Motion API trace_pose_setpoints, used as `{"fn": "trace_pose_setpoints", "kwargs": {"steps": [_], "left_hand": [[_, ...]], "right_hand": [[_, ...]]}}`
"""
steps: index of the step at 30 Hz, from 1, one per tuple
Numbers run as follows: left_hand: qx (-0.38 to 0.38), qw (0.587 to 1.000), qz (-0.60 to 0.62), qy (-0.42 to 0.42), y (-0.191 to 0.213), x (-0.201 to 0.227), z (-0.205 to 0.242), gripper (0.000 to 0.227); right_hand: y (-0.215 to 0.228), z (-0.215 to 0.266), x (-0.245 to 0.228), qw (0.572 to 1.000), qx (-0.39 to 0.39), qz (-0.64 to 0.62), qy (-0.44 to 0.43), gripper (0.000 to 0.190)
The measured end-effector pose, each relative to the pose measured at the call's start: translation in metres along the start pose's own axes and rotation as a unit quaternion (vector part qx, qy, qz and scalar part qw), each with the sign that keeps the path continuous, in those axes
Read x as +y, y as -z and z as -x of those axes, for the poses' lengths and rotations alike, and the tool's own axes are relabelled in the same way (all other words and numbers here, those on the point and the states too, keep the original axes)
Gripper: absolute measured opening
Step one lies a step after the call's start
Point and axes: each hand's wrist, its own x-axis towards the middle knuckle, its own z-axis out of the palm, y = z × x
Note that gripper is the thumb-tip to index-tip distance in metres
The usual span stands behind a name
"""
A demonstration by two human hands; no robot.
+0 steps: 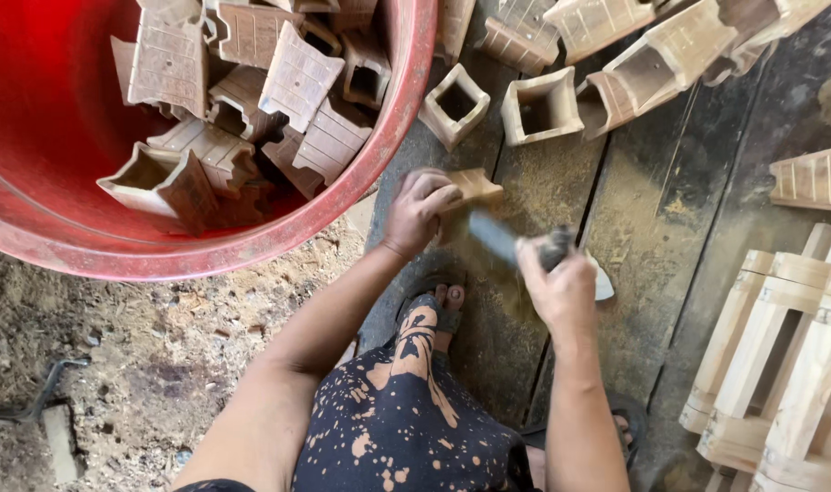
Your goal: The person cleans and finishes small wooden box-like components by brushing off dust with a hand brush and applying a liquid from a small bottle to the edges.
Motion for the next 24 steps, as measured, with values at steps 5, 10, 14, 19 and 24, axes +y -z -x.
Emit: {"fn": "trace_pose_setpoints", "kwargs": {"steps": [5, 10, 14, 19, 24], "left_hand": [[-0.037, 0.997, -0.037, -0.051, 0.03, 0.015, 0.003, 0.008], [-0.053, 0.998, 0.012, 0.009, 0.039, 0.025, 0.059, 0.037], [-0.011, 0.766, 0.249, 0.593, 0.035, 0.052, 0.069, 0.041], [-0.003, 0.505, 0.396, 0.767, 0.053, 0.1, -0.018, 0.11], [0.085, 0.422, 0.517, 0.74, -0.018, 0.074, -0.02, 0.069]], "right_hand": [[0.039, 0.005, 0.028, 0.978, -0.059, 0.188, -0.064, 0.045], [0.049, -0.003, 0.078, 0.974, 0.03, 0.193, -0.114, 0.065], [0.062, -0.002, 0.075, 0.991, 0.132, 0.031, 0.006, 0.02], [0.038, -0.008, 0.041, 0.947, 0.202, -0.14, 0.206, 0.01], [0.005, -0.012, 0.012, 0.925, 0.231, -0.154, 0.26, 0.018]]}}
